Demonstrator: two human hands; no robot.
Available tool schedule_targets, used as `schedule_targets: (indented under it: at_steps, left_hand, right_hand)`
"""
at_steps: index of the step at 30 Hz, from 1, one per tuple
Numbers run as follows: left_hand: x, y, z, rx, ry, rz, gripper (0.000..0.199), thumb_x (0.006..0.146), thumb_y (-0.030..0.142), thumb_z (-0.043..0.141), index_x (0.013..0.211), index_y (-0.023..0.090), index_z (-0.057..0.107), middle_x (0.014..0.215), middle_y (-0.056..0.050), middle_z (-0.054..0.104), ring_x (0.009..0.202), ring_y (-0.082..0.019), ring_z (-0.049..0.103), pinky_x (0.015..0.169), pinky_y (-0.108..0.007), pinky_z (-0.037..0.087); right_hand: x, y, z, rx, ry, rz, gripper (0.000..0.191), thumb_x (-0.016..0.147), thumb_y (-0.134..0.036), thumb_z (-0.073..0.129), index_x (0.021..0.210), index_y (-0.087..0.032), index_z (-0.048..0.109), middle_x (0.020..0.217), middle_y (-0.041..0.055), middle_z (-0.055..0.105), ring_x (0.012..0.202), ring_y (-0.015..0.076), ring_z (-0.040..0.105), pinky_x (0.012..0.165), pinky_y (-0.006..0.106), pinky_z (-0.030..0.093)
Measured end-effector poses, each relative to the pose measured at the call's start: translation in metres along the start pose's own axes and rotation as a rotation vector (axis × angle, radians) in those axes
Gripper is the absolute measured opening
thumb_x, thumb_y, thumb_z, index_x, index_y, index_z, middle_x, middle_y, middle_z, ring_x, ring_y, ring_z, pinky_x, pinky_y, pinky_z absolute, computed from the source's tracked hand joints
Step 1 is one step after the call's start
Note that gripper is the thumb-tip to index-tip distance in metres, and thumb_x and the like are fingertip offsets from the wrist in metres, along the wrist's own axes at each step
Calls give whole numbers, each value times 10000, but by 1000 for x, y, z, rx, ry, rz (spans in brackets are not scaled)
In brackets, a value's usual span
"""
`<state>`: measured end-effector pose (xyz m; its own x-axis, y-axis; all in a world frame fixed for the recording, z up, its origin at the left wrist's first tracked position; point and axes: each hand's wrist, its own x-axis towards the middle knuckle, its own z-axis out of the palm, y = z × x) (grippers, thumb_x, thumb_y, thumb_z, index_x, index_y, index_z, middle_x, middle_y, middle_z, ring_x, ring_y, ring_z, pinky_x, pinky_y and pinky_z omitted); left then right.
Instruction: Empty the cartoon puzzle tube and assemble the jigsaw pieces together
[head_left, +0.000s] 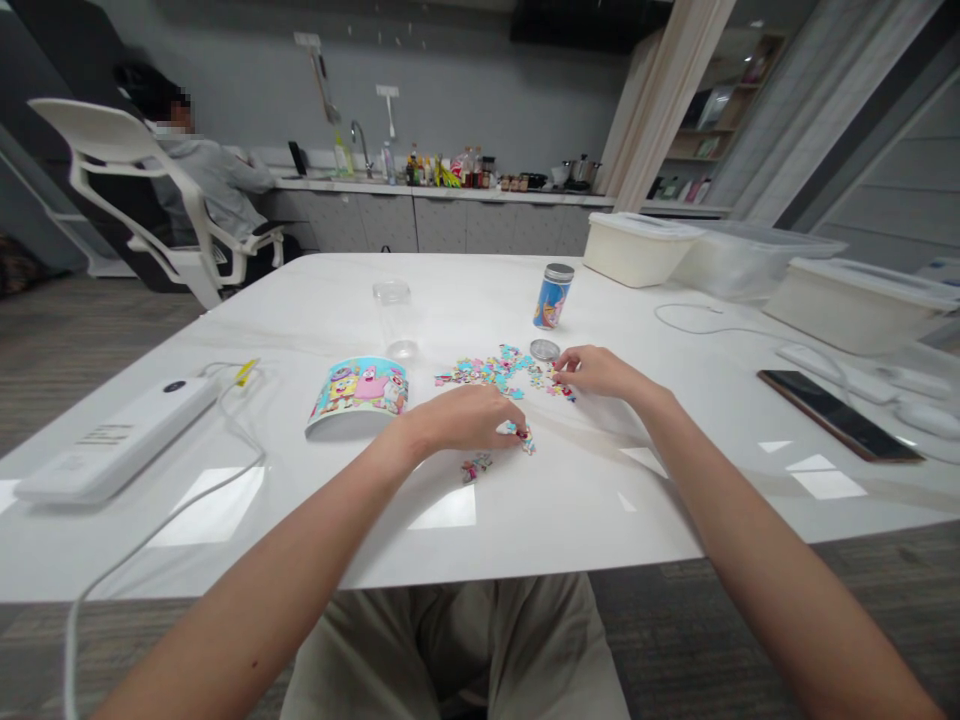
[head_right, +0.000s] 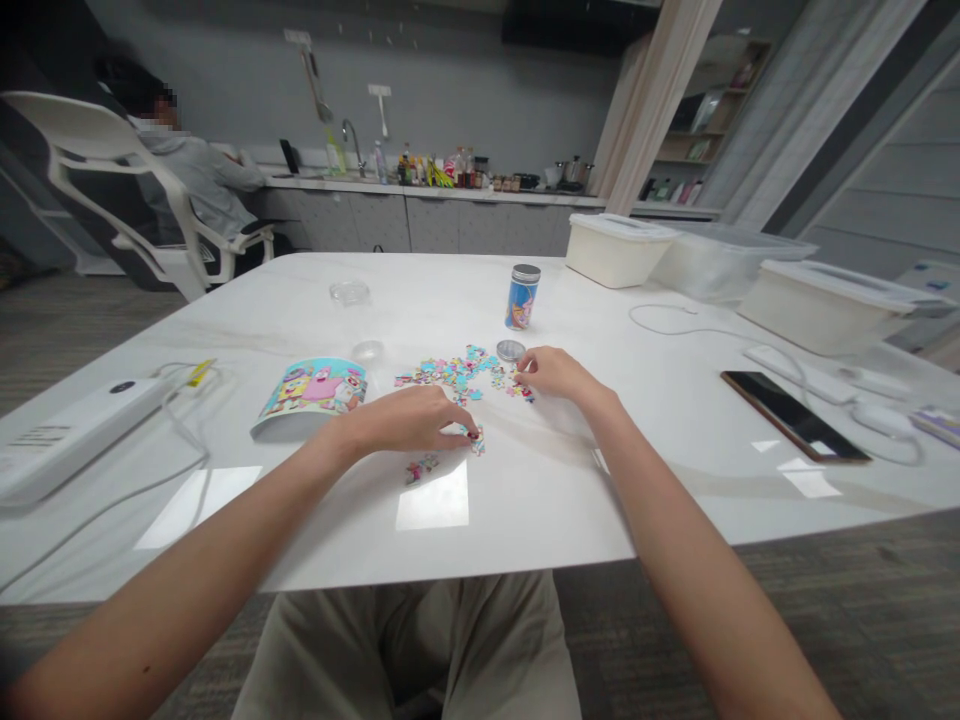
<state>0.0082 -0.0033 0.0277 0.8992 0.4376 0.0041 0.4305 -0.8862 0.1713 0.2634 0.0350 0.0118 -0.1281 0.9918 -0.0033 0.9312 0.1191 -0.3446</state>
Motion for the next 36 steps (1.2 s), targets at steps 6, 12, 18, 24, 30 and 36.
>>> schedule_targets:
  at_steps: [6,12,18,24,30,36]
  left_hand:
    - [-1,2,-3,-10,-1,-19,223,876,289,586,1061,243,701,738,-21,686,692,-163,623,645,-250,412]
    - [-1,3,-4,74,6,-84,288,921,359,510,1130,219,650,798,-51,692,737,-184,632,675,-271,425]
    - [-2,-1,-5,172,-8,-151,285,922,361,495,1115,218,648,787,-60,685,716,-183,633,628,-257,416]
    - [-3,0,-8,204,-28,-165,276,922,330,469,1107,213,636,795,-67,690,707,-193,632,576,-259,376]
    - [-3,0,-9,235,-38,-174,262,925,324,459,1080,212,638,796,-67,697,707,-193,639,596,-264,390]
    - [-8,-8,-13,353,-23,-224,242,925,250,429,1041,182,630,804,-84,689,690,-197,641,614,-277,398]
  right_hand:
    - [0,-3,1,65,-2,-3,118,722,-323,664,724,-205,661,765,27,699,731,187,616,670,270,437]
    - [-3,-11,-1,240,63,-174,147,715,-326,658,737,-182,672,710,25,678,682,171,604,683,288,458]
    - [-10,-23,-4,311,-172,-383,141,706,-280,656,776,-199,747,918,46,705,834,182,635,738,283,486]
    - [-13,-21,-11,292,-162,-348,229,725,-170,576,876,-201,745,958,49,707,836,173,636,737,278,476]
    - [-15,-24,-7,214,-190,-377,215,761,-288,631,920,-191,738,937,55,661,803,168,593,730,289,458]
    - [-16,-30,-2,170,-260,-409,320,759,-406,667,973,-174,726,861,44,597,750,161,551,696,296,444]
